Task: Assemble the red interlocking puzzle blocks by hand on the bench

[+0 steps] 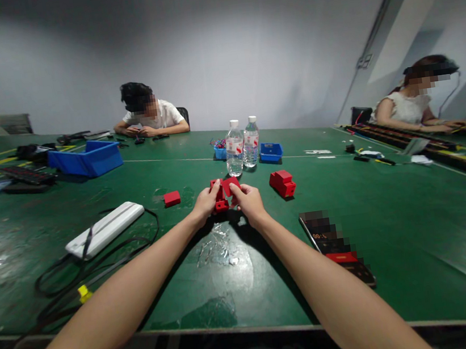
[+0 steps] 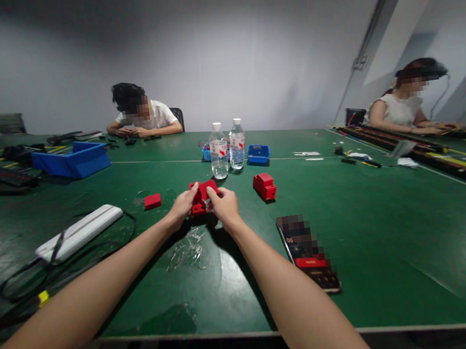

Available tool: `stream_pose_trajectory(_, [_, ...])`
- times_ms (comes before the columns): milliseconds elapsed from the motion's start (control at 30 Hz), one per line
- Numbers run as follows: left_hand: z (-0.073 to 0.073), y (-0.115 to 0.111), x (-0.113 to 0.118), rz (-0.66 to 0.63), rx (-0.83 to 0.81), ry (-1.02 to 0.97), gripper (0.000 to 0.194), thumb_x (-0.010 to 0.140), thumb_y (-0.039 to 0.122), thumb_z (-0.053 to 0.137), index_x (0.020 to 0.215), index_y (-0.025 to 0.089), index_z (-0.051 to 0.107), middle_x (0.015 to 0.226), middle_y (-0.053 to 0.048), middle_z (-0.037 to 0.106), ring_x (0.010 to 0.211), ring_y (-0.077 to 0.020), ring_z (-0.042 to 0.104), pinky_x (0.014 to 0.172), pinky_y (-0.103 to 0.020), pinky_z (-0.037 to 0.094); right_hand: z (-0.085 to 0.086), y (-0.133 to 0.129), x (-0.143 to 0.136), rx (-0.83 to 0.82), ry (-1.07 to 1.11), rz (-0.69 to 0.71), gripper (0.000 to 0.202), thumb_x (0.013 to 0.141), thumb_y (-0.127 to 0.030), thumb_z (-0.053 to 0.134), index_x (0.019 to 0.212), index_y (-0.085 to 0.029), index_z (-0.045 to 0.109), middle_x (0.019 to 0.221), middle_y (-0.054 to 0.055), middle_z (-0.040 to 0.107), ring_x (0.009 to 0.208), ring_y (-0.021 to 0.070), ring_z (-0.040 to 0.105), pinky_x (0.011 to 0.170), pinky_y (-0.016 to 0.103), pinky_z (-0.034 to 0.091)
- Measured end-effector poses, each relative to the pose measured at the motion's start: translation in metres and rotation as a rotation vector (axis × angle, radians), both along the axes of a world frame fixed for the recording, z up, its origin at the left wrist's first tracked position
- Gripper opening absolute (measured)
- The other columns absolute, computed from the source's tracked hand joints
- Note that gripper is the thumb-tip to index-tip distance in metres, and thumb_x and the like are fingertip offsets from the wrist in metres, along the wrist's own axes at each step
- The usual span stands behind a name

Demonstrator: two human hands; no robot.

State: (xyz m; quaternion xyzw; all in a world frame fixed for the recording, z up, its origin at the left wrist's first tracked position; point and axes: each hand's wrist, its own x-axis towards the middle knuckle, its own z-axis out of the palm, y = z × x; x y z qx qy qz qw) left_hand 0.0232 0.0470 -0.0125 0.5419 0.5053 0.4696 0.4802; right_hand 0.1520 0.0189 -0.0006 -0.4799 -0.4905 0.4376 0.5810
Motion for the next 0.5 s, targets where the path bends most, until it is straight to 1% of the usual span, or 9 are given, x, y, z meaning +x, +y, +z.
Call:
stream_pose_trajectory(300, [0.0003, 0.0006, 0.0003, 0.018, -0.002, 0.021, 0.063, 0.070, 0.076, 0.047, 0.072, 0.014, 0.059, 0.056, -0.005, 0.059, 0.041, -0.0119, 0.048, 0.038, -0.023, 0.031, -0.0015, 0.0007, 0.0000, 0.022, -0.014, 0.018, 0.035, 0.070, -0.051, 0.062, 0.067, -0.016, 0.059, 0.047, -0.003, 0.055, 0.042, 0.0110, 0.051, 0.042, 0.022, 0.038])
stream_pose_trajectory(500, [-0.0030, 0.0043, -0.0002, 0.030, -0.004, 0.053, 0.067, 0.068, 0.079, 0.045, 0.070, 0.014, 0.059, 0.057, -0.005, 0.059, 0.041, -0.0122, 0.048, 0.038, -0.024, 0.031, 0.0001, 0.0007, 0.0022, 0.061, -0.115, -0.021, 0.038, 0.072, -0.053, 0.060, 0.067, -0.016, 0.061, 0.045, -0.003, 0.054, 0.040, 0.0112, 0.049, 0.041, 0.022, 0.037])
